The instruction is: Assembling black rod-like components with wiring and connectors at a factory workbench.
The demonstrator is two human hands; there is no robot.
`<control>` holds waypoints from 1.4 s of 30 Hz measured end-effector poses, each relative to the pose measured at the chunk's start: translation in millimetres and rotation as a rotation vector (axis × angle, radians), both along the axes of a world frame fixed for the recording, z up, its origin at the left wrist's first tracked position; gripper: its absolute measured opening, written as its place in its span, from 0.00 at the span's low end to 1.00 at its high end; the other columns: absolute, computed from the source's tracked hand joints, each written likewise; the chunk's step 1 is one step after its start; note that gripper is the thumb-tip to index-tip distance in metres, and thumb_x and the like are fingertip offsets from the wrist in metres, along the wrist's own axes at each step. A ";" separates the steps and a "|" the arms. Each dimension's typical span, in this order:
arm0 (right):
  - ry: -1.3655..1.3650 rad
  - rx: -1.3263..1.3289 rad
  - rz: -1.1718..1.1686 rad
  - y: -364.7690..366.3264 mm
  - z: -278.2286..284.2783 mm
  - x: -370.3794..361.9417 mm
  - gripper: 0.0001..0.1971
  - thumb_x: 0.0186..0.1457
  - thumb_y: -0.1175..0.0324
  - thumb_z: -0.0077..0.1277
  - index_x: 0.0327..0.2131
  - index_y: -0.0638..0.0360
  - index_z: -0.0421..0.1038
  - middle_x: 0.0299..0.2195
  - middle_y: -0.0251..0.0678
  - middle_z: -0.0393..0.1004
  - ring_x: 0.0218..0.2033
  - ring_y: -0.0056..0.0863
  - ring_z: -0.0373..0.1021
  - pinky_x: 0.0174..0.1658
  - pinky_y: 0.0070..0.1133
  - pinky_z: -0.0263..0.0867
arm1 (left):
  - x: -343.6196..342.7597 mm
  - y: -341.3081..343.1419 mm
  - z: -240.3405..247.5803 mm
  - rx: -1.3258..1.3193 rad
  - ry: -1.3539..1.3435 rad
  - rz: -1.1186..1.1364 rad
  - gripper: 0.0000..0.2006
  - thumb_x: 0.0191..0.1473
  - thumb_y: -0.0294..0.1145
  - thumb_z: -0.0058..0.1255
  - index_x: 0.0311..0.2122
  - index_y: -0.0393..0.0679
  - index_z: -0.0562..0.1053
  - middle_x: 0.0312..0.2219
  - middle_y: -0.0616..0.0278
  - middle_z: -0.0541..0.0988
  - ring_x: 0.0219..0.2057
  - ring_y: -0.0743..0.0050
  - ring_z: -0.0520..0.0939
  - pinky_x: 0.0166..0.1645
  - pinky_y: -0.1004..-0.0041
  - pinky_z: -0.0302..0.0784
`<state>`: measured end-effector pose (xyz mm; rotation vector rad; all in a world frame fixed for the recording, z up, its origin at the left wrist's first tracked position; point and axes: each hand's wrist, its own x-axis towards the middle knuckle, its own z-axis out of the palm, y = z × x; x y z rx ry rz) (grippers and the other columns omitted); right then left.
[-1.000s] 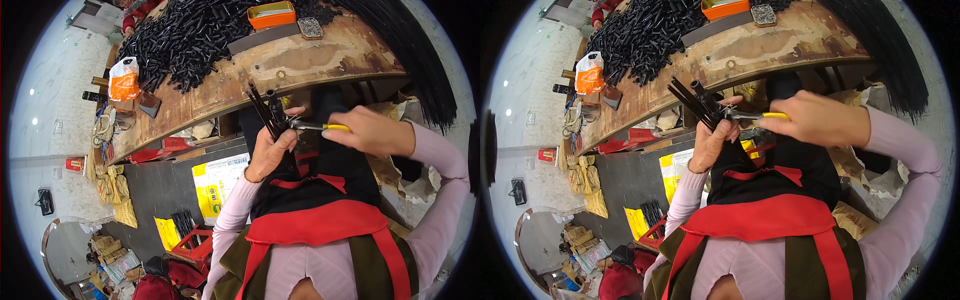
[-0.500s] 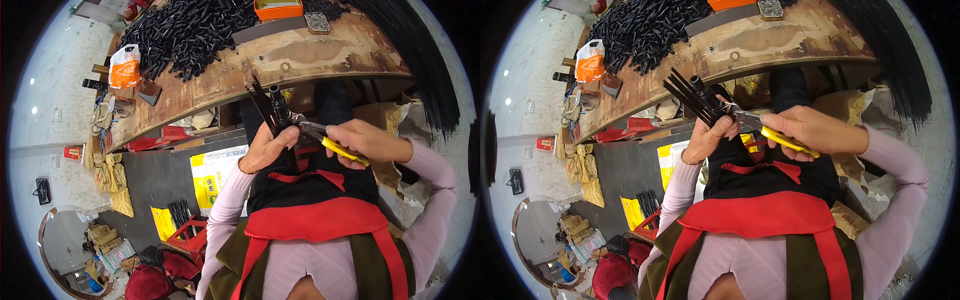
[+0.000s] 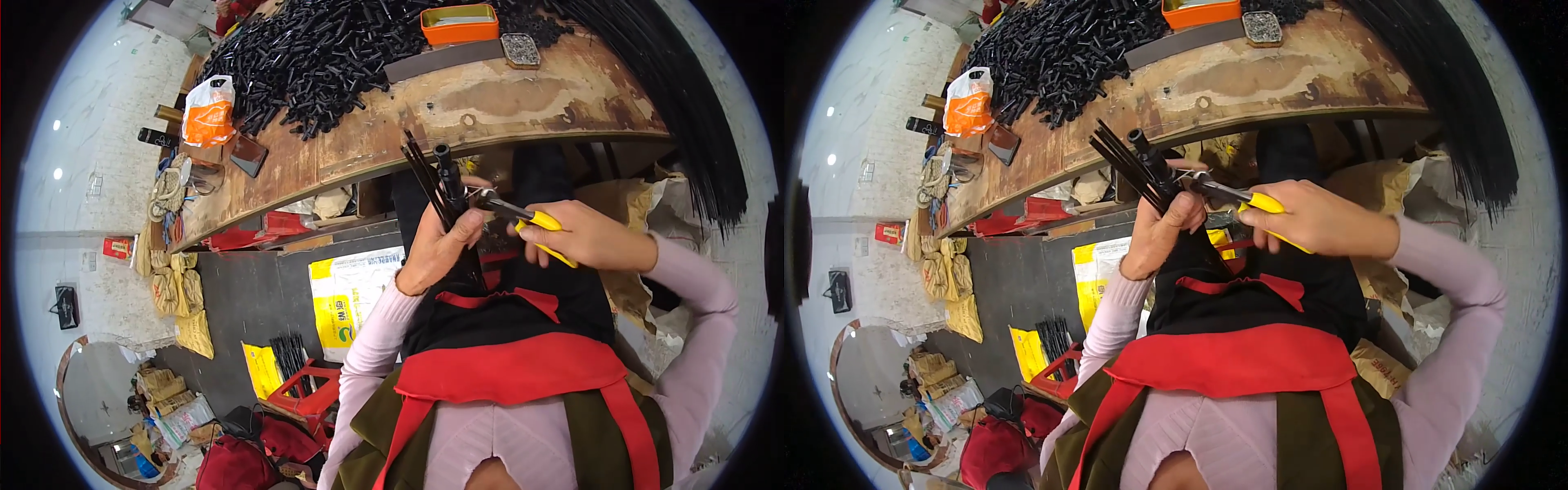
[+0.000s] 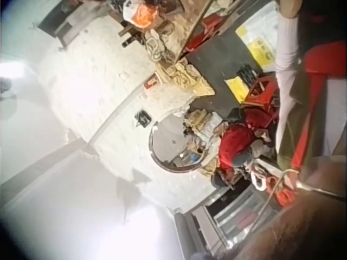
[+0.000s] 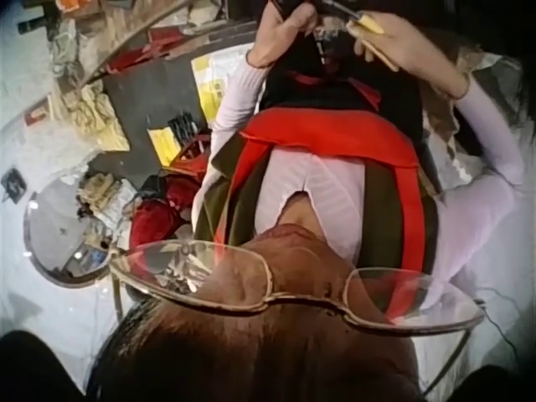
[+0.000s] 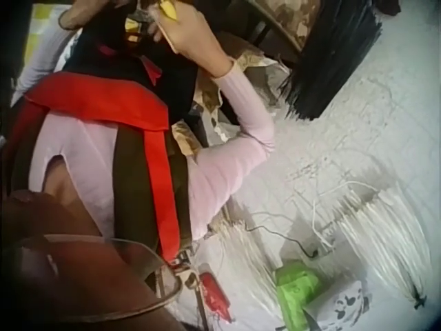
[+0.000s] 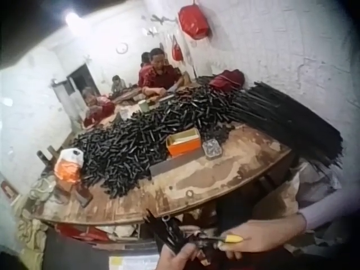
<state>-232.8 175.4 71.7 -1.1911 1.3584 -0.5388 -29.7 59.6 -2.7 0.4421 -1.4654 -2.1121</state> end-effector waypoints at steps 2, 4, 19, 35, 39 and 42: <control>0.267 -0.322 -0.016 8.2 -15.3 1.8 0.15 0.63 0.63 0.46 0.49 0.60 0.69 0.35 0.42 0.76 0.35 0.30 0.73 0.37 0.23 0.66 | -1.9 -0.2 5.1 -0.032 0.075 -0.010 0.11 0.62 0.35 0.49 0.40 0.39 0.63 0.23 0.69 0.66 0.21 0.84 0.65 0.25 0.81 0.61; 0.547 -0.627 -0.077 14.5 -16.1 2.5 0.24 0.55 0.73 0.49 0.57 0.54 0.65 0.44 0.45 0.70 0.45 0.40 0.67 0.49 0.29 0.60 | -0.9 0.2 1.8 0.013 0.078 -0.006 0.12 0.62 0.35 0.49 0.41 0.40 0.63 0.23 0.69 0.65 0.21 0.84 0.65 0.25 0.81 0.61; 1.007 -0.851 -0.030 3.4 -7.7 3.4 0.31 0.47 0.81 0.49 0.58 0.52 0.64 0.45 0.42 0.65 0.44 0.40 0.64 0.49 0.32 0.60 | 0.5 -0.4 -5.0 0.060 0.075 -0.056 0.11 0.62 0.36 0.50 0.41 0.42 0.64 0.24 0.71 0.66 0.21 0.85 0.64 0.25 0.82 0.61; 1.023 -0.896 -0.031 0.1 -7.5 4.1 0.31 0.48 0.81 0.49 0.59 0.53 0.64 0.44 0.43 0.66 0.44 0.41 0.64 0.48 0.32 0.60 | 1.8 -1.2 -4.8 0.061 0.082 -0.049 0.11 0.62 0.35 0.50 0.41 0.43 0.64 0.24 0.71 0.66 0.21 0.86 0.64 0.25 0.81 0.60; 1.023 -0.917 -0.029 -1.5 -7.9 5.1 0.32 0.47 0.81 0.48 0.59 0.53 0.64 0.44 0.44 0.66 0.44 0.41 0.64 0.49 0.32 0.60 | 4.0 -2.6 -7.0 0.084 0.078 -0.057 0.11 0.62 0.36 0.51 0.41 0.42 0.64 0.25 0.71 0.67 0.22 0.86 0.65 0.25 0.82 0.61; 1.052 -0.924 -0.021 -3.5 -7.0 5.7 0.31 0.48 0.80 0.48 0.59 0.53 0.64 0.43 0.44 0.65 0.43 0.41 0.64 0.48 0.32 0.60 | 3.0 -1.4 -5.7 0.059 0.068 -0.026 0.11 0.62 0.36 0.50 0.42 0.42 0.64 0.25 0.71 0.67 0.22 0.86 0.65 0.25 0.82 0.61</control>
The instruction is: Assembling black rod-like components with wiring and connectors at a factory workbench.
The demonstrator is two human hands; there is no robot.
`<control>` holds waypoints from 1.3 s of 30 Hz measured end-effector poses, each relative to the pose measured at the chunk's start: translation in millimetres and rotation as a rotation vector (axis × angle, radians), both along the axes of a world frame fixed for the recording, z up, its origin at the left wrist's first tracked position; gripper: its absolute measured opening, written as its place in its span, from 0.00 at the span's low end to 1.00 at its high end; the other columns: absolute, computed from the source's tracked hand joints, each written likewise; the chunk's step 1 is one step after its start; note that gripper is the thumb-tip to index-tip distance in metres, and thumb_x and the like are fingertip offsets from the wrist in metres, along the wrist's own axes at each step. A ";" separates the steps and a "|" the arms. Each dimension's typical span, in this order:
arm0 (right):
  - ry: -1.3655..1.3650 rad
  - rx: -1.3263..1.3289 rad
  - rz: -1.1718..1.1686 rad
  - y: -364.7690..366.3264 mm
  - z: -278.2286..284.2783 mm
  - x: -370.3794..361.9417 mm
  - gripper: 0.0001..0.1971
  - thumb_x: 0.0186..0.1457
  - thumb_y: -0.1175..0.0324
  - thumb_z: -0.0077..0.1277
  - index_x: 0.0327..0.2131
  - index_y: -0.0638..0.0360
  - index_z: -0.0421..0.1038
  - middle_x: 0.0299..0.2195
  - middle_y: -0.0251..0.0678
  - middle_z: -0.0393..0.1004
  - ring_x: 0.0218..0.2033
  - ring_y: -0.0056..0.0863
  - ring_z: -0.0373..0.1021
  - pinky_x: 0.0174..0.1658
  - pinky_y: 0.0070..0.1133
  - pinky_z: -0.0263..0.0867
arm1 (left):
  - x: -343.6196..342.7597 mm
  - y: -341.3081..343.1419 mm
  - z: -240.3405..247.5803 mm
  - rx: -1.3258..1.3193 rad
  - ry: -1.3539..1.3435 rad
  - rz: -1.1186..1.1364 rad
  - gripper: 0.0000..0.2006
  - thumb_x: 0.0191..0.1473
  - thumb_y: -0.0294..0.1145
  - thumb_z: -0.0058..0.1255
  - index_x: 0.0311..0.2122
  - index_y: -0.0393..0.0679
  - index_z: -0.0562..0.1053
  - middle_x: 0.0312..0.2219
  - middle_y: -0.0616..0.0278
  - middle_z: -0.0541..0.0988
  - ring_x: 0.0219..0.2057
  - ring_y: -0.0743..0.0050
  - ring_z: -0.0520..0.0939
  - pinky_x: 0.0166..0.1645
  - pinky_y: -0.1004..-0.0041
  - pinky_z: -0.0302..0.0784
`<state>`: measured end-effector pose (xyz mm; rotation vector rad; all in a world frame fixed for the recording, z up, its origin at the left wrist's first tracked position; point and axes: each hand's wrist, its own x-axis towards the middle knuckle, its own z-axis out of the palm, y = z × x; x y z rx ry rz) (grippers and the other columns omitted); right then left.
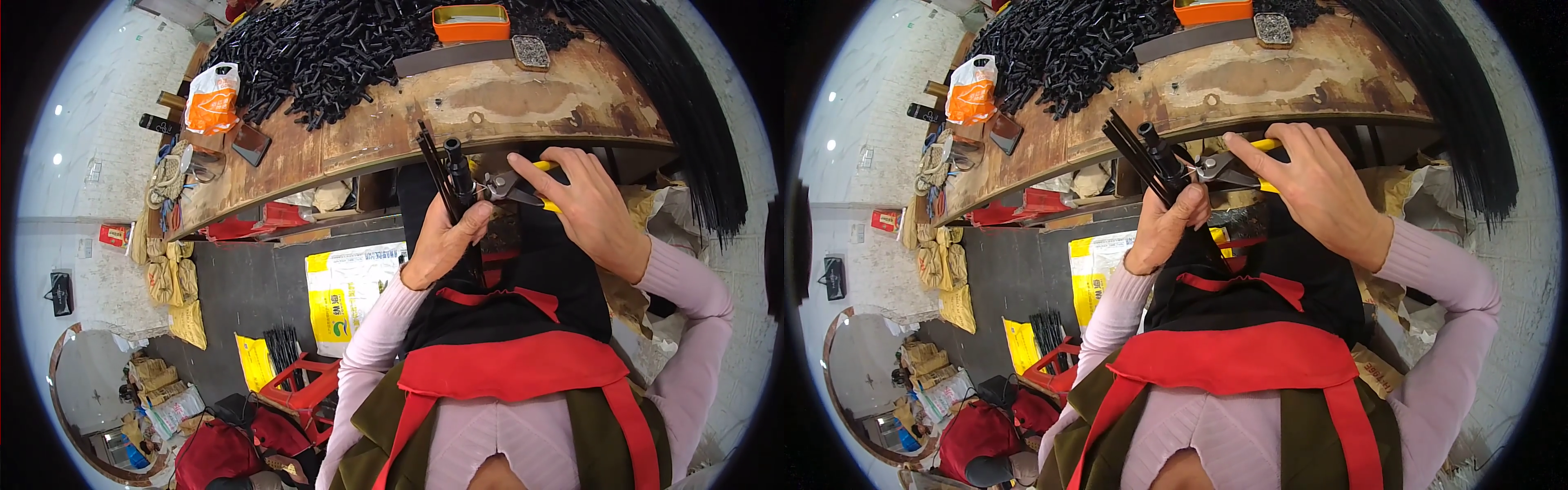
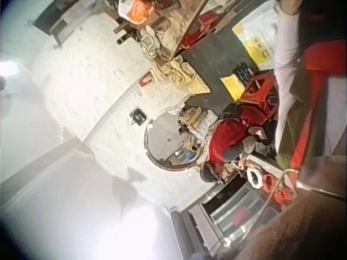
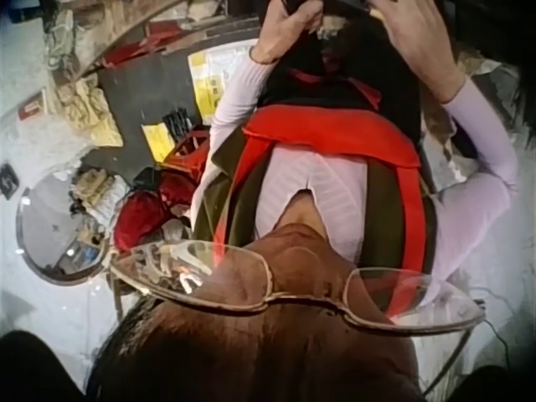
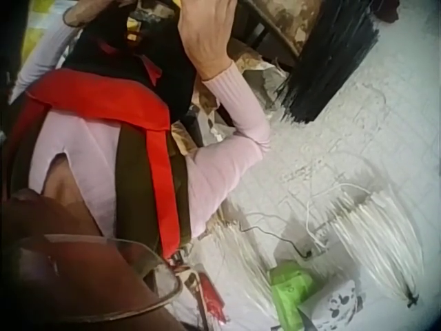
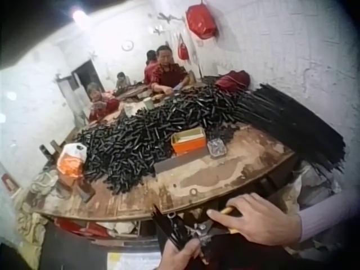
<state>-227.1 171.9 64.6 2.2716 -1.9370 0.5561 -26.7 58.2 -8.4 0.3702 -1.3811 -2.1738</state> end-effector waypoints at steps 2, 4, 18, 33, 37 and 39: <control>0.026 0.003 -0.005 -0.6 1.7 -1.1 0.31 0.49 0.79 0.49 0.59 0.52 0.64 0.41 0.44 0.65 0.42 0.40 0.64 0.46 0.31 0.61 | -1.2 1.0 2.0 0.015 0.003 0.011 0.11 0.61 0.36 0.51 0.42 0.42 0.65 0.25 0.71 0.68 0.22 0.86 0.65 0.25 0.82 0.61; 0.117 0.021 -0.004 -1.6 4.5 -4.1 0.28 0.51 0.76 0.50 0.58 0.51 0.65 0.35 0.41 0.65 0.38 0.37 0.64 0.43 0.30 0.60 | -1.6 3.2 1.1 0.010 -0.011 0.041 0.12 0.61 0.35 0.52 0.42 0.41 0.65 0.25 0.71 0.68 0.22 0.86 0.65 0.25 0.82 0.61; -0.658 0.682 0.026 3.1 16.7 -7.6 0.24 0.46 0.72 0.61 0.46 0.63 0.62 0.21 0.35 0.69 0.21 0.24 0.72 0.25 0.23 0.66 | -3.4 1.1 8.8 0.006 -0.067 -0.039 0.12 0.60 0.33 0.53 0.44 0.41 0.66 0.22 0.72 0.67 0.20 0.87 0.65 0.24 0.82 0.60; -0.426 0.300 0.053 9.5 2.1 -5.0 0.25 0.47 0.72 0.60 0.47 0.66 0.61 0.30 0.42 0.69 0.30 0.35 0.71 0.33 0.28 0.67 | -2.3 -13.9 30.2 -0.193 -0.120 0.017 0.20 0.59 0.37 0.54 0.53 0.39 0.70 0.22 0.74 0.70 0.24 0.89 0.69 0.30 0.83 0.65; -0.039 -0.031 0.176 2.7 -2.5 -7.8 0.26 0.49 0.77 0.54 0.53 0.68 0.59 0.36 0.47 0.70 0.34 0.40 0.71 0.37 0.29 0.69 | 0.1 -15.8 29.4 -0.079 -0.094 -0.029 0.20 0.60 0.38 0.53 0.53 0.38 0.70 0.23 0.73 0.69 0.26 0.87 0.68 0.32 0.81 0.64; -0.497 0.426 0.103 -0.7 22.5 -5.8 0.25 0.50 0.76 0.53 0.53 0.67 0.59 0.33 0.44 0.71 0.27 0.36 0.71 0.31 0.26 0.68 | 3.0 -17.3 25.7 -0.125 -0.088 -0.035 0.20 0.60 0.40 0.53 0.53 0.38 0.70 0.24 0.73 0.69 0.26 0.87 0.67 0.31 0.81 0.63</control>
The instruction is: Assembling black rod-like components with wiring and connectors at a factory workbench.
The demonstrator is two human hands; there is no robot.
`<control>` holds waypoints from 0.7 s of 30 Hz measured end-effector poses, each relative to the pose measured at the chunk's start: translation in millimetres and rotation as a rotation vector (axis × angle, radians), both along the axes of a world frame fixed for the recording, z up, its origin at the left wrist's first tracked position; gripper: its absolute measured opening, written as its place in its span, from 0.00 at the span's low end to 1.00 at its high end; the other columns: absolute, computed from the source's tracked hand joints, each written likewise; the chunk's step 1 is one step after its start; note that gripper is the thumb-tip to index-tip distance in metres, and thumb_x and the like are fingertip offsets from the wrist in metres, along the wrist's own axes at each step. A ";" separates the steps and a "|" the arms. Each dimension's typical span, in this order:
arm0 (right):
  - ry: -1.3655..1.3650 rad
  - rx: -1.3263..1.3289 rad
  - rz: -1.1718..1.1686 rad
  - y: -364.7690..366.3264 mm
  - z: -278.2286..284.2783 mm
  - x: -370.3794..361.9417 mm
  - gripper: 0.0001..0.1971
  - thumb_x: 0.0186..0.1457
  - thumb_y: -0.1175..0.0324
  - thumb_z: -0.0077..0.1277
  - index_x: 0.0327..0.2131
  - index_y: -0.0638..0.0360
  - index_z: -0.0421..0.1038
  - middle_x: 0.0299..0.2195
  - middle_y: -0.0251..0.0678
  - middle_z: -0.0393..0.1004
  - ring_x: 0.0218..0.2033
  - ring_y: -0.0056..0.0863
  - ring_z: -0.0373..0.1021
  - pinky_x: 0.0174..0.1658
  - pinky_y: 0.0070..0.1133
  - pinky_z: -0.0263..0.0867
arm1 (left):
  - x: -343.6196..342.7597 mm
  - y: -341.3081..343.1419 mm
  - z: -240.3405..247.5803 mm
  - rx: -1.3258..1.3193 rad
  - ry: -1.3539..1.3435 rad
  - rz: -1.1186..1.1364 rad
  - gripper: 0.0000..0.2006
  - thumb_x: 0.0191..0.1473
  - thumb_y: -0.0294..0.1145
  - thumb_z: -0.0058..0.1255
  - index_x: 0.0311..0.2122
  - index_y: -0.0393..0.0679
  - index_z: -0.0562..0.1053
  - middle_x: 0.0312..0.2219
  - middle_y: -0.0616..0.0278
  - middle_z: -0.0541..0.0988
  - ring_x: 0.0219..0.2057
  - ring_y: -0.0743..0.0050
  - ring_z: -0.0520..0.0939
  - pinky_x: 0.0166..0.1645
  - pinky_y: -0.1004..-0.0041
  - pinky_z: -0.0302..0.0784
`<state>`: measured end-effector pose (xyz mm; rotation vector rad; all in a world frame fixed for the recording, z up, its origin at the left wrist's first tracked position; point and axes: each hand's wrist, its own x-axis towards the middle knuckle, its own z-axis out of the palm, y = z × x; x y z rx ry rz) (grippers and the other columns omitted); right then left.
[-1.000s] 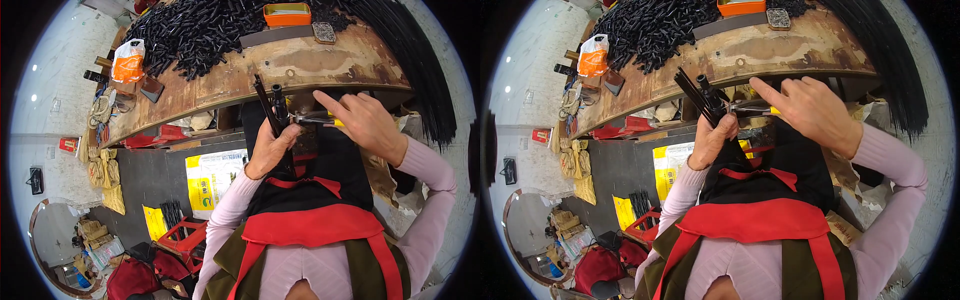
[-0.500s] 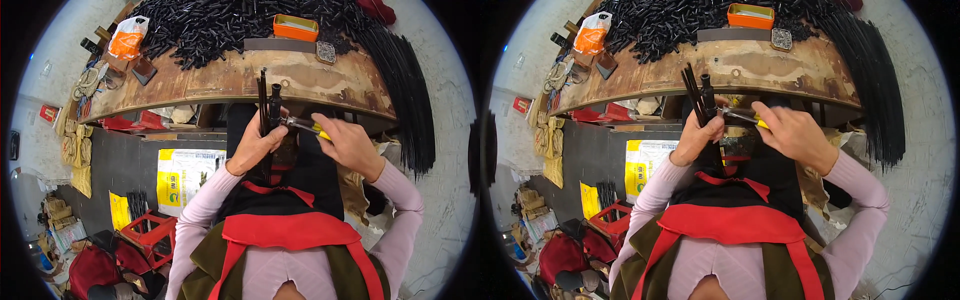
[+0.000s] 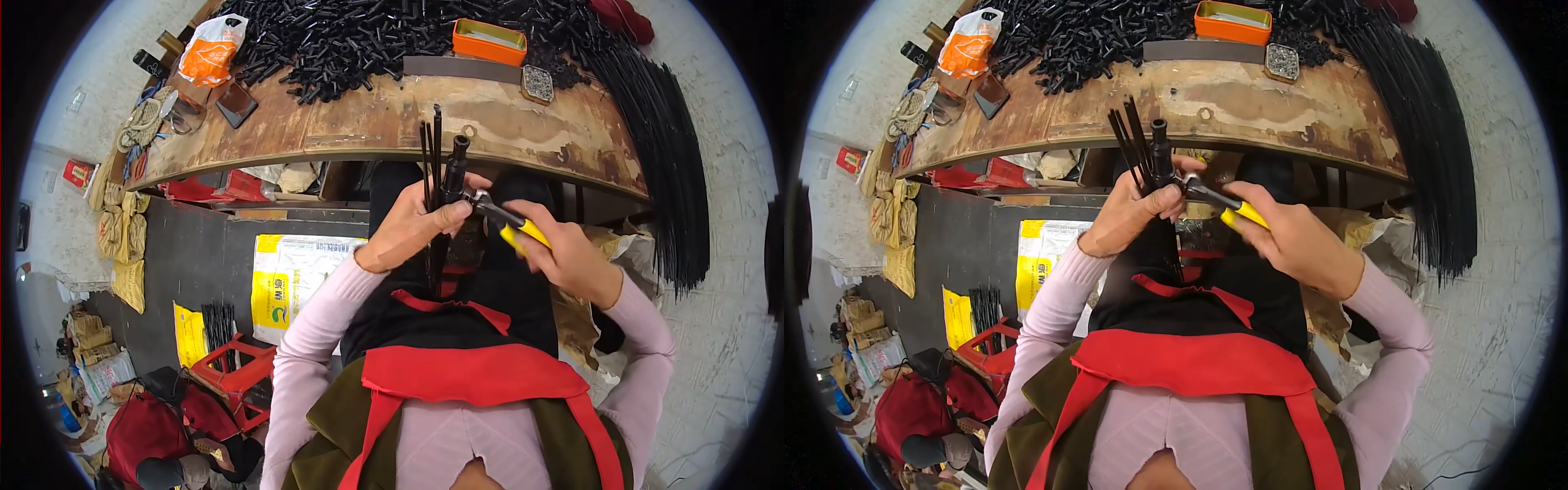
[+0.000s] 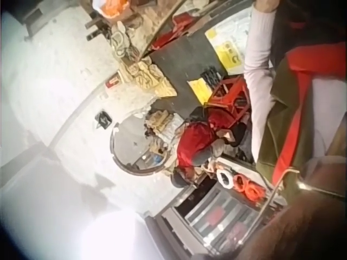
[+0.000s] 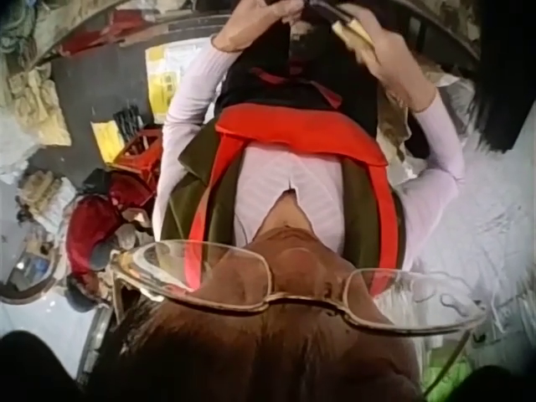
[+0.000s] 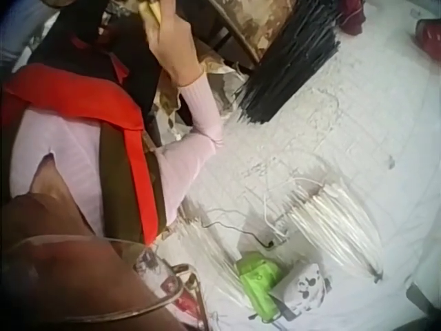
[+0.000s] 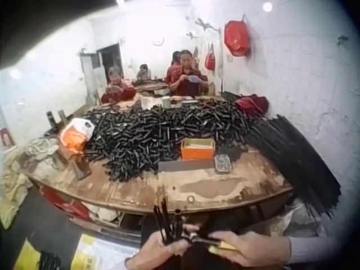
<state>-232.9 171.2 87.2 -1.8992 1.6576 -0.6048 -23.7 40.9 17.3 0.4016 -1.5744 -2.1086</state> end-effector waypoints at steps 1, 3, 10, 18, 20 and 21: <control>-0.416 0.487 -0.058 -1.3 8.9 0.5 0.24 0.52 0.75 0.53 0.53 0.67 0.59 0.30 0.42 0.73 0.20 0.32 0.71 0.25 0.23 0.67 | -0.7 -2.2 2.3 0.014 -0.004 -0.041 0.24 0.59 0.43 0.54 0.53 0.37 0.69 0.23 0.72 0.69 0.26 0.86 0.67 0.32 0.81 0.63; -0.548 0.596 -0.062 4.1 0.5 1.4 0.24 0.52 0.75 0.53 0.52 0.67 0.59 0.29 0.42 0.72 0.21 0.31 0.71 0.25 0.23 0.67 | -0.2 -2.1 3.4 0.028 -0.006 -0.081 0.27 0.57 0.47 0.56 0.53 0.35 0.68 0.23 0.72 0.68 0.25 0.86 0.67 0.32 0.81 0.63; 0.260 -0.465 -0.044 0.7 -29.8 2.8 0.24 0.53 0.76 0.51 0.54 0.67 0.60 0.38 0.50 0.70 0.39 0.50 0.70 0.42 0.29 0.68 | -3.1 0.0 -1.2 0.042 -0.012 0.048 0.23 0.59 0.42 0.54 0.52 0.35 0.69 0.24 0.73 0.67 0.25 0.87 0.66 0.31 0.81 0.61; -1.142 1.014 0.086 3.2 -22.3 -13.7 0.20 0.52 0.66 0.53 0.43 0.69 0.60 0.12 0.33 0.65 0.09 0.21 0.64 0.13 0.17 0.59 | -1.8 -10.7 2.9 -0.040 -0.005 -0.230 0.18 0.61 0.39 0.51 0.50 0.37 0.71 0.23 0.72 0.69 0.26 0.86 0.68 0.31 0.81 0.64; -0.646 0.558 -0.054 6.5 -19.6 -8.7 0.21 0.53 0.67 0.52 0.48 0.66 0.61 0.28 0.45 0.73 0.18 0.23 0.71 0.22 0.19 0.66 | 1.4 -9.3 -2.4 -0.019 0.028 -0.168 0.17 0.62 0.38 0.50 0.49 0.37 0.70 0.24 0.72 0.68 0.27 0.86 0.68 0.32 0.81 0.65; -0.363 0.207 -0.055 6.4 -23.7 -4.2 0.21 0.54 0.67 0.52 0.49 0.66 0.61 0.33 0.46 0.73 0.24 0.25 0.73 0.27 0.21 0.68 | 0.0 -7.9 -6.0 0.035 0.051 -0.134 0.17 0.62 0.38 0.50 0.49 0.37 0.68 0.26 0.70 0.69 0.27 0.86 0.69 0.32 0.80 0.66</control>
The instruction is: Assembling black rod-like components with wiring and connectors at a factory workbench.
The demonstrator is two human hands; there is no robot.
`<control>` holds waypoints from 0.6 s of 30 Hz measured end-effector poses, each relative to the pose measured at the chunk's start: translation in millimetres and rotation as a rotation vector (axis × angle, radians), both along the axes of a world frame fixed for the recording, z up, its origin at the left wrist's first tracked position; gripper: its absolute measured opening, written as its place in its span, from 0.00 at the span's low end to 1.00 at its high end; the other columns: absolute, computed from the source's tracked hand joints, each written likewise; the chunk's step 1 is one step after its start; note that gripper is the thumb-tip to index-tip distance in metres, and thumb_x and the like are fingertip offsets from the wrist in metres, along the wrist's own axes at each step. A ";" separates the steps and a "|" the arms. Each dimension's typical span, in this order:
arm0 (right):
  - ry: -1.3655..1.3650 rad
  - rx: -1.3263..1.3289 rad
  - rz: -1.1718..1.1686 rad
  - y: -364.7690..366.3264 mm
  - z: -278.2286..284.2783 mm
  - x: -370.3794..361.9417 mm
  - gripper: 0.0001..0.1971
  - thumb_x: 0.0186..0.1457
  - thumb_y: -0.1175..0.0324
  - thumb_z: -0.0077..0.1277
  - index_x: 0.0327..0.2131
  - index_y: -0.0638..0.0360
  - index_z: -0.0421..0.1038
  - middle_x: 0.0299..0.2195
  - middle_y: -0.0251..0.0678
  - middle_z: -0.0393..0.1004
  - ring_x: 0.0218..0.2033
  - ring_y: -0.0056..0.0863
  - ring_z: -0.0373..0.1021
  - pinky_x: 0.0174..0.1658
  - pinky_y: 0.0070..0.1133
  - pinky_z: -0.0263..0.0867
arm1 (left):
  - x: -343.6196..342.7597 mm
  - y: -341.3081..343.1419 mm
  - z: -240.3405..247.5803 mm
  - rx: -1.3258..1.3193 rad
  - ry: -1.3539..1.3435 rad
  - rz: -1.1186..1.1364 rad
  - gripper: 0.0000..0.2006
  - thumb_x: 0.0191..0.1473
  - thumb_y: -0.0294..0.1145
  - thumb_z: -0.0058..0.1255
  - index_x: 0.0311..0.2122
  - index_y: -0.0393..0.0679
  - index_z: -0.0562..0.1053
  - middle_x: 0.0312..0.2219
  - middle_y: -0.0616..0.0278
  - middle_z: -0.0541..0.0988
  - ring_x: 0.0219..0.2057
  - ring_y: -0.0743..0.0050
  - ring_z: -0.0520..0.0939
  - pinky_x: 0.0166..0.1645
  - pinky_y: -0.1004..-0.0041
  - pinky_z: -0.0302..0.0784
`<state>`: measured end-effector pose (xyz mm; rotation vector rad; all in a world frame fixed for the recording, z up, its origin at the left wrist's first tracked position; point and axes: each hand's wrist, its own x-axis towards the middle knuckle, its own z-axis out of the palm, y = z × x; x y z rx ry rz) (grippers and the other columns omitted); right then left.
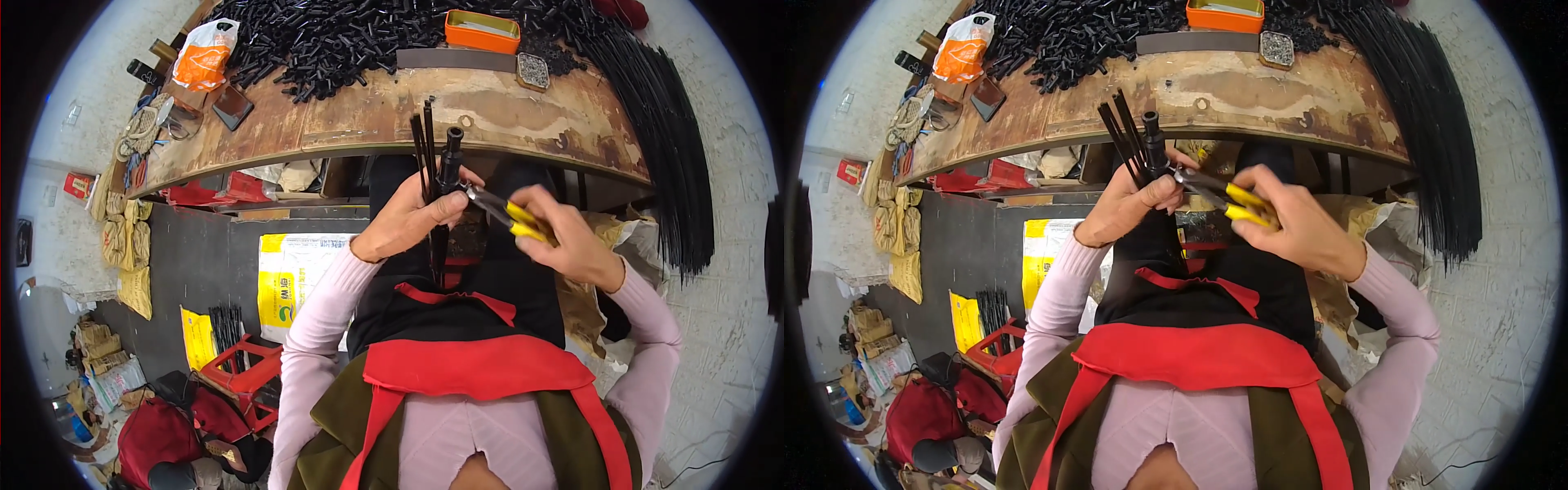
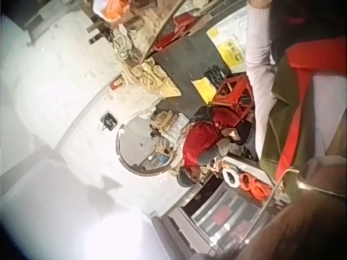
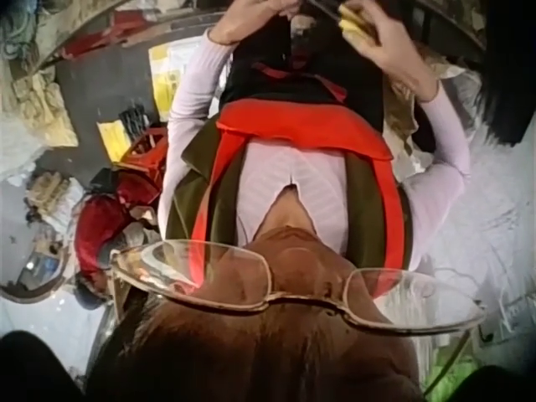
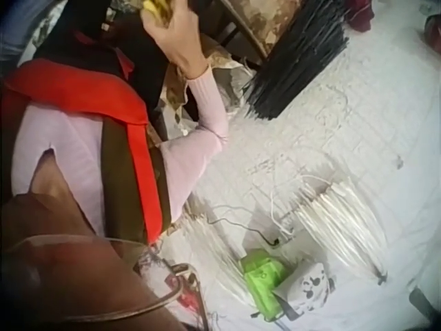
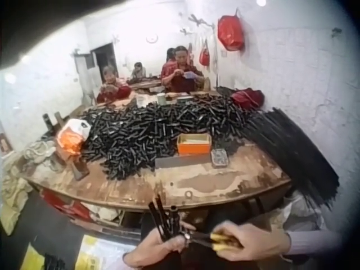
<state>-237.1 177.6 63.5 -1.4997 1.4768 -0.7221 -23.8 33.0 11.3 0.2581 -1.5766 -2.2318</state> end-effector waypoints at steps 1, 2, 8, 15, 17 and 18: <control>0.300 -0.337 -0.041 0.0 -3.5 3.7 0.21 0.55 0.68 0.51 0.51 0.66 0.61 0.37 0.47 0.73 0.29 0.28 0.75 0.32 0.23 0.69 | -1.1 1.4 1.1 -0.001 -0.005 -0.008 0.17 0.62 0.38 0.50 0.49 0.37 0.68 0.26 0.70 0.69 0.27 0.86 0.69 0.32 0.80 0.66; 0.539 -0.472 -0.007 0.3 -8.3 1.8 0.18 0.58 0.68 0.50 0.50 0.67 0.64 0.36 0.45 0.75 0.34 0.30 0.75 0.38 0.25 0.68 | -1.1 3.7 3.0 -0.030 -0.004 -0.008 0.16 0.62 0.38 0.50 0.49 0.37 0.68 0.27 0.70 0.70 0.28 0.86 0.69 0.32 0.80 0.66; 0.002 0.001 0.044 -1.5 -1.0 4.5 0.14 0.63 0.65 0.45 0.44 0.67 0.69 0.31 0.40 0.77 0.33 0.26 0.75 0.38 0.23 0.68 | 0.8 8.5 5.3 -0.063 -0.036 0.001 0.15 0.62 0.37 0.49 0.47 0.38 0.65 0.27 0.68 0.70 0.27 0.84 0.68 0.33 0.78 0.67; -0.196 0.309 -0.068 0.0 6.3 12.2 0.12 0.64 0.62 0.45 0.34 0.62 0.65 0.22 0.32 0.69 0.22 0.15 0.66 0.26 0.17 0.62 | -3.4 11.8 6.5 -0.044 -0.088 0.092 0.14 0.62 0.35 0.50 0.47 0.39 0.65 0.26 0.69 0.69 0.27 0.84 0.69 0.33 0.79 0.67; -0.212 0.289 -0.110 2.2 -2.4 12.0 0.11 0.64 0.62 0.46 0.34 0.61 0.65 0.21 0.30 0.66 0.21 0.14 0.63 0.24 0.16 0.59 | -8.5 12.4 5.6 -0.042 -0.077 0.092 0.13 0.61 0.34 0.51 0.47 0.40 0.65 0.26 0.69 0.69 0.27 0.84 0.69 0.33 0.79 0.67; -0.232 0.272 -0.142 3.1 -8.2 12.4 0.10 0.63 0.63 0.47 0.34 0.59 0.65 0.19 0.29 0.63 0.19 0.13 0.60 0.22 0.16 0.57 | -6.4 12.6 4.3 -0.014 -0.084 0.107 0.13 0.61 0.32 0.50 0.47 0.40 0.65 0.27 0.69 0.69 0.27 0.85 0.69 0.33 0.79 0.67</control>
